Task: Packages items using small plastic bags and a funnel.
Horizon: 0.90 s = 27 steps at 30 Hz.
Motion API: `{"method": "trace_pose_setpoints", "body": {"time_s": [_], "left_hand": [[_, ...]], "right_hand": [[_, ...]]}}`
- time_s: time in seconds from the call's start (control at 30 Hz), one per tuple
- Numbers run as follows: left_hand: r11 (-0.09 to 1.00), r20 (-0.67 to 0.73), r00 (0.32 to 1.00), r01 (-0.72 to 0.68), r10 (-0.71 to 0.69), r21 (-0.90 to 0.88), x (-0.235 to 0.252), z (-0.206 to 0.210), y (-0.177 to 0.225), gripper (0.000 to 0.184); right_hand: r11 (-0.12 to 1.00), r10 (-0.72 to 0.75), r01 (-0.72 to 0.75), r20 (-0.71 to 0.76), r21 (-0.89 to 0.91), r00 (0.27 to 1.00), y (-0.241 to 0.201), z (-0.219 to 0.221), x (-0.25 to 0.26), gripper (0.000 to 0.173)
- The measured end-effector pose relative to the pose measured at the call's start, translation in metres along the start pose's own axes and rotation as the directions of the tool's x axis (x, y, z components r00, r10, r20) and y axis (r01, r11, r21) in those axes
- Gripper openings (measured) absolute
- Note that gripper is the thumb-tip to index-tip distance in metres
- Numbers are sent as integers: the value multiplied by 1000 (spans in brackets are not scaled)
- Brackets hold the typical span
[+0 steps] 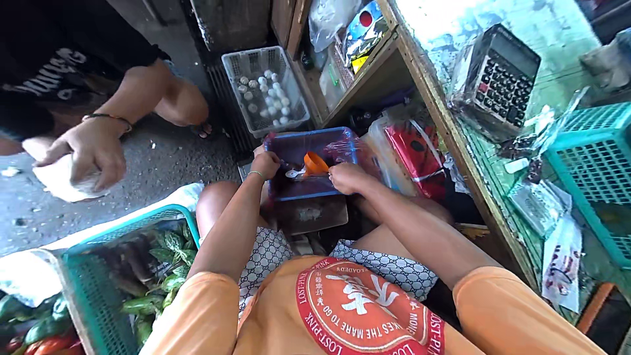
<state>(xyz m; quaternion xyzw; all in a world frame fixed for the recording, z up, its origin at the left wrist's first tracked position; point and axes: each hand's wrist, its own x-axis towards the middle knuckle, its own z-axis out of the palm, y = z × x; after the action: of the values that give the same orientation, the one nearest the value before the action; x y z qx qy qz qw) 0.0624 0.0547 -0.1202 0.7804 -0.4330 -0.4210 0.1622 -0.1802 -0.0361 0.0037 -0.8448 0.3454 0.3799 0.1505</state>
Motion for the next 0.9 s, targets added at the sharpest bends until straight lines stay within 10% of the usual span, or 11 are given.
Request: {"method": "trace_pose_setpoints", "body": {"time_s": [0.27,0.4,0.63,0.9], "left_hand": [[943,153,933,-332,325,24,-4,29,28,42],[917,214,894,-398,393,-20,-14,30,50,20],[792,-3,808,-578,589,-196,-120,-138,165,20],[631,-368,627,-766,687,-126,-212,-175,285,9]], "right_hand": [[996,-16,19,-30,89,999,16,-1,-11,33],[910,-48,84,-96,407,994,47,0,-29,34],[56,-169,398,-385,916,908,62,6,-83,25],[-145,-277,693,-702,706,656,4,-26,-97,19]]}}
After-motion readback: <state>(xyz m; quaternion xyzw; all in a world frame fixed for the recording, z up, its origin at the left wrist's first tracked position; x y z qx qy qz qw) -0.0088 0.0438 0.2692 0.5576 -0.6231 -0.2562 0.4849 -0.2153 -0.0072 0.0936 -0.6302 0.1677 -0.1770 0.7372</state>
